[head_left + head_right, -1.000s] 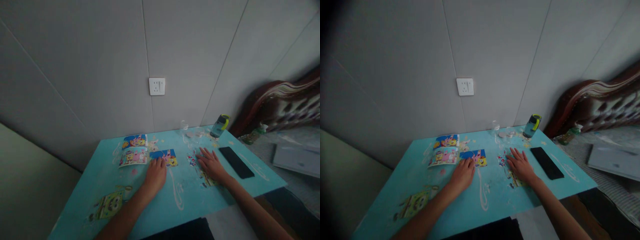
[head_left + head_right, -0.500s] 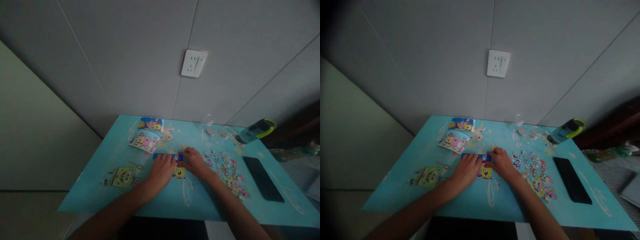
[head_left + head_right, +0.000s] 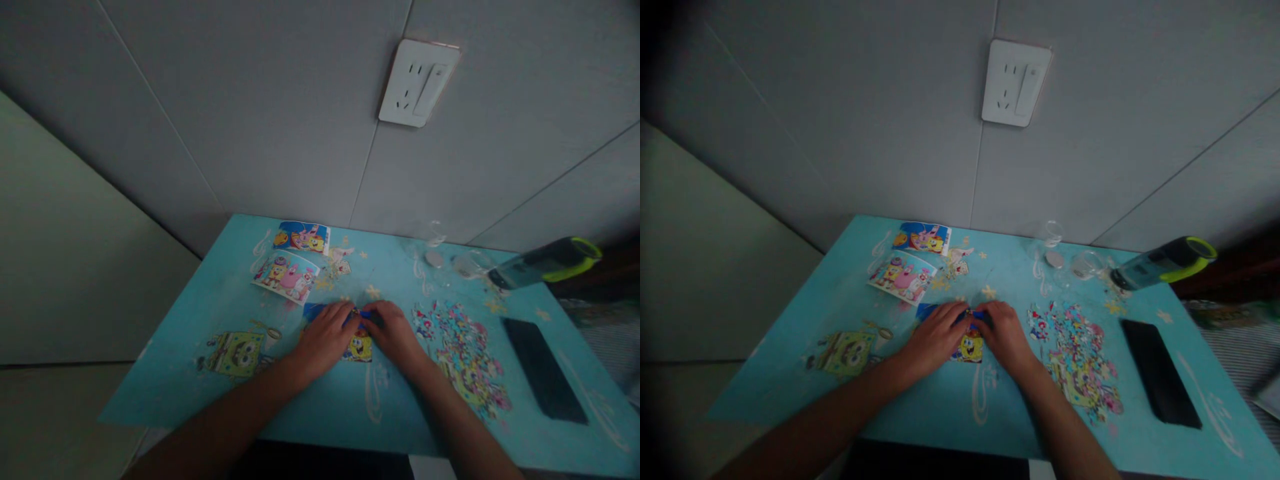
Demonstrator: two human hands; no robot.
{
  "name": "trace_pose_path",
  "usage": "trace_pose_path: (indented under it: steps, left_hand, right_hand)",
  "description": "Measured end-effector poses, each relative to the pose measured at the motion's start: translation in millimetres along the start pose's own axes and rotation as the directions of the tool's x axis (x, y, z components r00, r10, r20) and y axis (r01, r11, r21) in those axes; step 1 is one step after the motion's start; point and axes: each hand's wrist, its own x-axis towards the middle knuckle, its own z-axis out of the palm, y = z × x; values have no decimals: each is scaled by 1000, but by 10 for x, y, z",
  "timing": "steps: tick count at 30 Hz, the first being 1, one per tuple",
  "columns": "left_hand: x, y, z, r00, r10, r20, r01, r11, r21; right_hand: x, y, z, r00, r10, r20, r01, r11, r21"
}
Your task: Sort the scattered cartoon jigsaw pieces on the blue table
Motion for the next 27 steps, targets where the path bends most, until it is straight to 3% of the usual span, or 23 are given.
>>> trace_pose_path:
  steps: [11,19,27]
  left_hand:
    - [47,-19,-1,997,-66,-37,58,983,-175]
    - [178,-85,121,993,-110,-42,96,961,-261]
    - [142,-107,109,987,-148,-53,116,912,-393]
  right_hand:
    - [-43,-63,-60,998,-21,51,21,1000,5]
    - [-66,-76,-25,998,-61,-10,60,996,-72]
    - [-163,-200,-64,966,-260,10,250,917,-312]
